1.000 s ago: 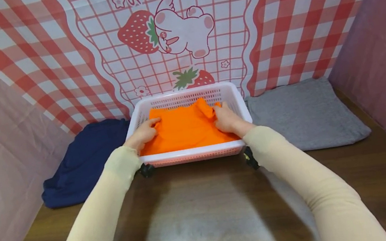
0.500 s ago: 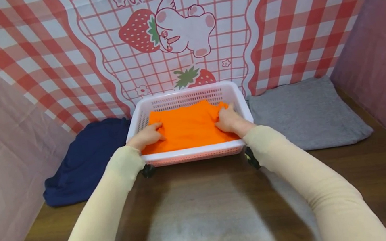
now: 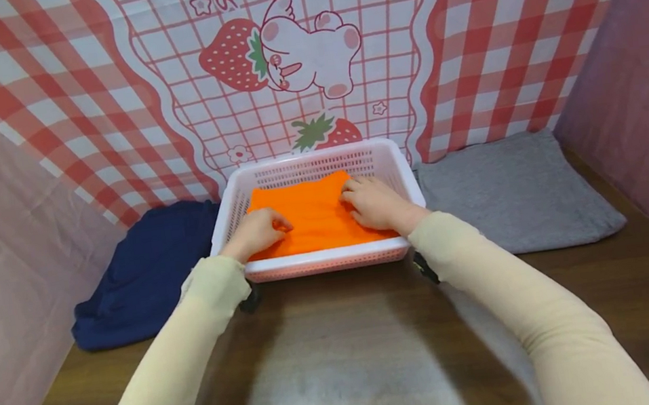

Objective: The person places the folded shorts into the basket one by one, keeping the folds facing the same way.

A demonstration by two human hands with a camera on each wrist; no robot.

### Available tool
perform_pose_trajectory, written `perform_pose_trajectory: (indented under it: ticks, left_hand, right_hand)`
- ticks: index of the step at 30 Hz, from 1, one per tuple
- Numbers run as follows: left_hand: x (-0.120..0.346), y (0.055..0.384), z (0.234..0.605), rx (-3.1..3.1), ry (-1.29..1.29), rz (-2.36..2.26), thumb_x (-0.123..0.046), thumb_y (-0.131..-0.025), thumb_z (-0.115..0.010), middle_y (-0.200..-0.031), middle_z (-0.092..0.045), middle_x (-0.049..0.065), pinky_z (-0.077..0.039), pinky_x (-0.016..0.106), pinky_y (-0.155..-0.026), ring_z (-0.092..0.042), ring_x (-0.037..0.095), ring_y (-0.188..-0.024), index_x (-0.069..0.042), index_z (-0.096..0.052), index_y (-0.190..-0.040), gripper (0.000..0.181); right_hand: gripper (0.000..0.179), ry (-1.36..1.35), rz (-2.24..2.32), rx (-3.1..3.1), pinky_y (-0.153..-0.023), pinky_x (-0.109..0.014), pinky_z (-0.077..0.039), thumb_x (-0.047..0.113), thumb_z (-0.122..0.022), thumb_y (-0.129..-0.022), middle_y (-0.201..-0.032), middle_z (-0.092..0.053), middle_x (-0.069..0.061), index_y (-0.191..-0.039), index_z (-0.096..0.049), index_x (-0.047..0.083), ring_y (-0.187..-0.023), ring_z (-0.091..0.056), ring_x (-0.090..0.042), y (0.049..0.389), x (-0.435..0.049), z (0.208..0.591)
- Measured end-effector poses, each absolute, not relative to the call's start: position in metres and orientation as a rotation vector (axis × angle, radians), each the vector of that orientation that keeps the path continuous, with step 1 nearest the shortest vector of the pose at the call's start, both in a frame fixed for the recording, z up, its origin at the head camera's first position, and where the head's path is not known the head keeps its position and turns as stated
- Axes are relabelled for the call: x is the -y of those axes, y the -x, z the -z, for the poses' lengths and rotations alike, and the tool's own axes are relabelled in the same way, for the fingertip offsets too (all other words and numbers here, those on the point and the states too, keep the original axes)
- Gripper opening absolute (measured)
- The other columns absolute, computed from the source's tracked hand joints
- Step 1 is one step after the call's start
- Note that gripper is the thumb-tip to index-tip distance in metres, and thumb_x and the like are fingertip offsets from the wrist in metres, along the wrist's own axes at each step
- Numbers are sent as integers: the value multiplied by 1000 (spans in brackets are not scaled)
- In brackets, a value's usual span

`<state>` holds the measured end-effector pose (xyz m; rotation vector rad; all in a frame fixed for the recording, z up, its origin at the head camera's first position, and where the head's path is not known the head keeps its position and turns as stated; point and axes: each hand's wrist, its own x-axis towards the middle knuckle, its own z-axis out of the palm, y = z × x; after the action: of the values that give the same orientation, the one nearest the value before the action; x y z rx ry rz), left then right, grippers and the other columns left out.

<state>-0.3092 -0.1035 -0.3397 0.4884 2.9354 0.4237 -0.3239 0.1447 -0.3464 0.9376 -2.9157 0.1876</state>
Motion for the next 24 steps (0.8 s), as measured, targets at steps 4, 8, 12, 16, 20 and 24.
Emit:
perform_pose_trajectory:
  ticks: [4, 8, 12, 16, 20, 24]
  left_hand:
    - [105, 308, 342, -2826, -471, -275, -24, -85, -59, -122, -58, 8, -38, 40, -95, -52, 24, -111, -11, -59, -120, 38]
    - [106, 310, 345, -2701, -474, -195, -30, -85, -57, -133, -48, 11, -36, 38, -99, -46, 25, -119, -7, -49, -130, 51]
    - [115, 345, 385, -2639, -550, -133, -42, -83, -54, -147, -28, 13, -26, 39, -107, -31, 26, -132, -7, -33, -140, 70]
    - [120, 369, 410, -2624, -566, -139, -48, -80, -58, -146, -30, 12, -26, 41, -106, -31, 27, -131, -8, -36, -139, 74]
    - [110, 324, 358, -2651, -488, -255, -31, -82, -62, -129, -50, 12, -35, 38, -99, -46, 25, -116, -5, -50, -126, 52]
    - [109, 298, 326, -2689, -501, -376, -20, -83, -62, -122, -55, 14, -39, 38, -93, -49, 27, -107, -2, -55, -120, 42]
  right_hand:
    - [58, -942, -88, 3067, -107, -50, -20, 37, -56, -87, -138, -40, -16, -133, -45, 3, -128, -34, -33, 323, -145, 349]
    - [77, -907, -56, 3238, -108, -54, -9, 50, -51, -86, -148, -24, -15, -143, -27, 4, -136, -18, -32, 321, -145, 350]
    - [85, -877, -59, 3369, -108, -57, -3, 54, -50, -85, -151, -13, -14, -146, -14, 7, -138, -9, -32, 321, -145, 351]
    - [84, -873, -84, 3395, -107, -57, -5, 52, -51, -85, -151, -13, -15, -146, -14, 6, -138, -10, -33, 321, -145, 351]
    - [73, -913, -201, 3253, -107, -54, -15, 44, -58, -84, -142, -34, -20, -139, -34, 2, -132, -28, -35, 320, -148, 349]
    - [39, -1023, -323, 3036, -96, -46, -35, 26, -65, -82, -114, -57, -16, -115, -60, 4, -107, -51, -30, 313, -153, 344]
